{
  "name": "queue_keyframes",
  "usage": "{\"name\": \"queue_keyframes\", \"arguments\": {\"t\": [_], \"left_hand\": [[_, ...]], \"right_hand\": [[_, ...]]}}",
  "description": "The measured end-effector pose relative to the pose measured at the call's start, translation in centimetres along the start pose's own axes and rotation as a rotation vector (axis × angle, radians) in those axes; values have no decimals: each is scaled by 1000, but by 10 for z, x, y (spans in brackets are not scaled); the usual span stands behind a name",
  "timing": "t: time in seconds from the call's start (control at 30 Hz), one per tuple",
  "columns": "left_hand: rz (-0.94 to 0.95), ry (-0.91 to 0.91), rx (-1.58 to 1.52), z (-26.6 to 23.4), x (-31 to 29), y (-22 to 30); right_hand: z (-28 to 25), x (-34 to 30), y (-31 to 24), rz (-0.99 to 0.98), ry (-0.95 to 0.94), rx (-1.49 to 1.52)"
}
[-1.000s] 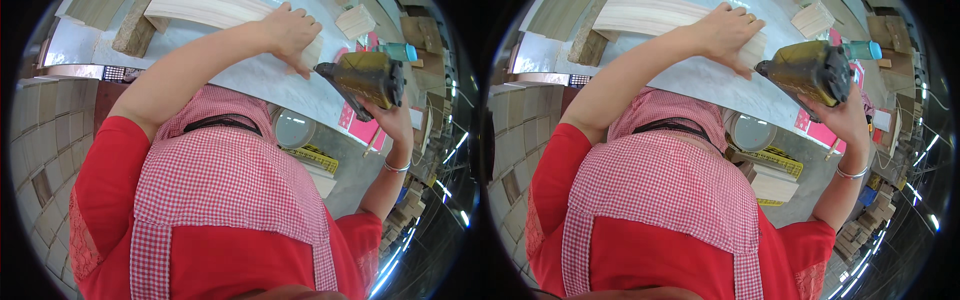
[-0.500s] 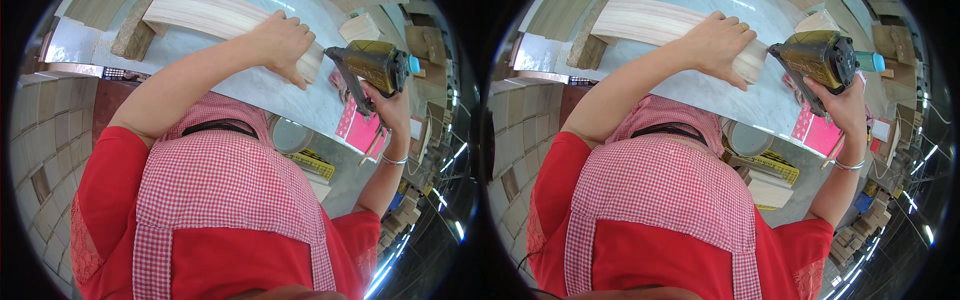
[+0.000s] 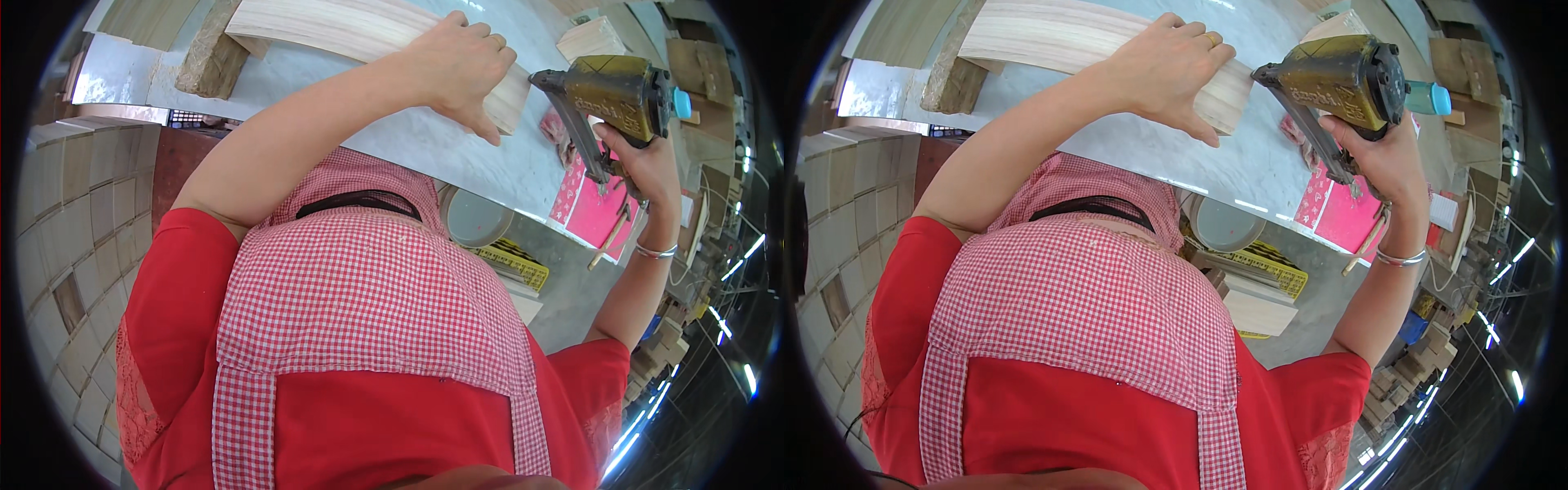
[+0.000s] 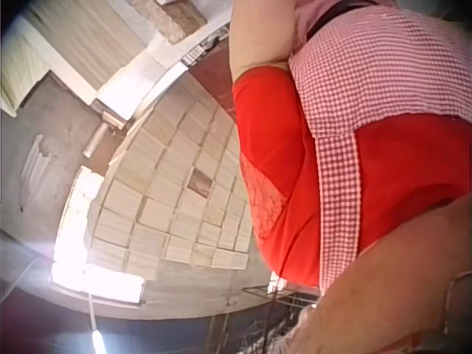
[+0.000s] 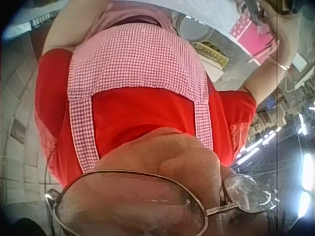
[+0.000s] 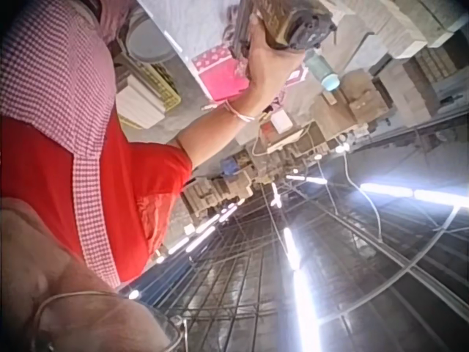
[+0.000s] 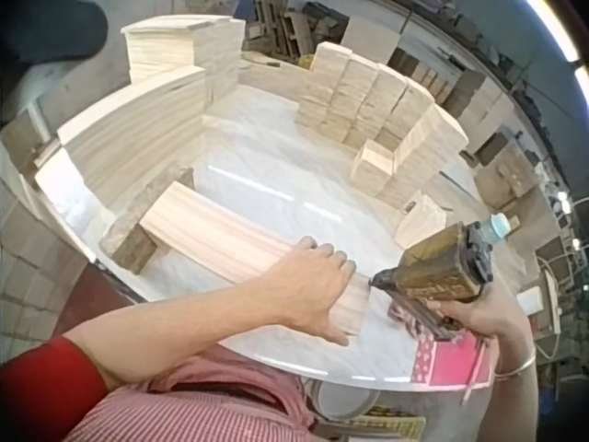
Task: The user is assembling wooden boxes by gluing pieces together and then securing them with a nail gun.
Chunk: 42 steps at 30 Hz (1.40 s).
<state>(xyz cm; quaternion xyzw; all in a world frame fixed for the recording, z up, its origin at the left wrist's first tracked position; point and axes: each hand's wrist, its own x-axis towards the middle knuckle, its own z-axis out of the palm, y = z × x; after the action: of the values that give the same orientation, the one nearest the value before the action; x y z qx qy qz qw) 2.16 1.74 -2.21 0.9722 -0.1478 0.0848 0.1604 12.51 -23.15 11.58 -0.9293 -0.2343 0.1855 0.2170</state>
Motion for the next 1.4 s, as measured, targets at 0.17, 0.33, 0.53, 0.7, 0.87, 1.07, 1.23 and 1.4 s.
{"name": "queue_keyframes", "arguments": {"t": [0.17,0.33,0.53,0.7,0.87,1.07,1.23,1.4], "left_hand": [[30,24,10,7,0,-2],[-42,167,38,-13,-17,-25],[-140,-245,-245,-67,-32,-59],[148,258,13,2,-59,-22],[165,297,43,62,-72,-19],[110,139,-103,67,-80,-10],[-57,4,-10,72,-74,-14],[-114,-108,51,70,-68,-12]], "right_hand": [[10,-12,8,-25,128,53],[1,-43,67,289,233,37],[22,-95,217,227,388,-114],[83,-110,300,249,555,-758],[124,-102,295,596,632,-700],[101,-80,256,240,998,-458],[103,29,234,220,1017,-137],[113,97,239,460,844,-42]]}}
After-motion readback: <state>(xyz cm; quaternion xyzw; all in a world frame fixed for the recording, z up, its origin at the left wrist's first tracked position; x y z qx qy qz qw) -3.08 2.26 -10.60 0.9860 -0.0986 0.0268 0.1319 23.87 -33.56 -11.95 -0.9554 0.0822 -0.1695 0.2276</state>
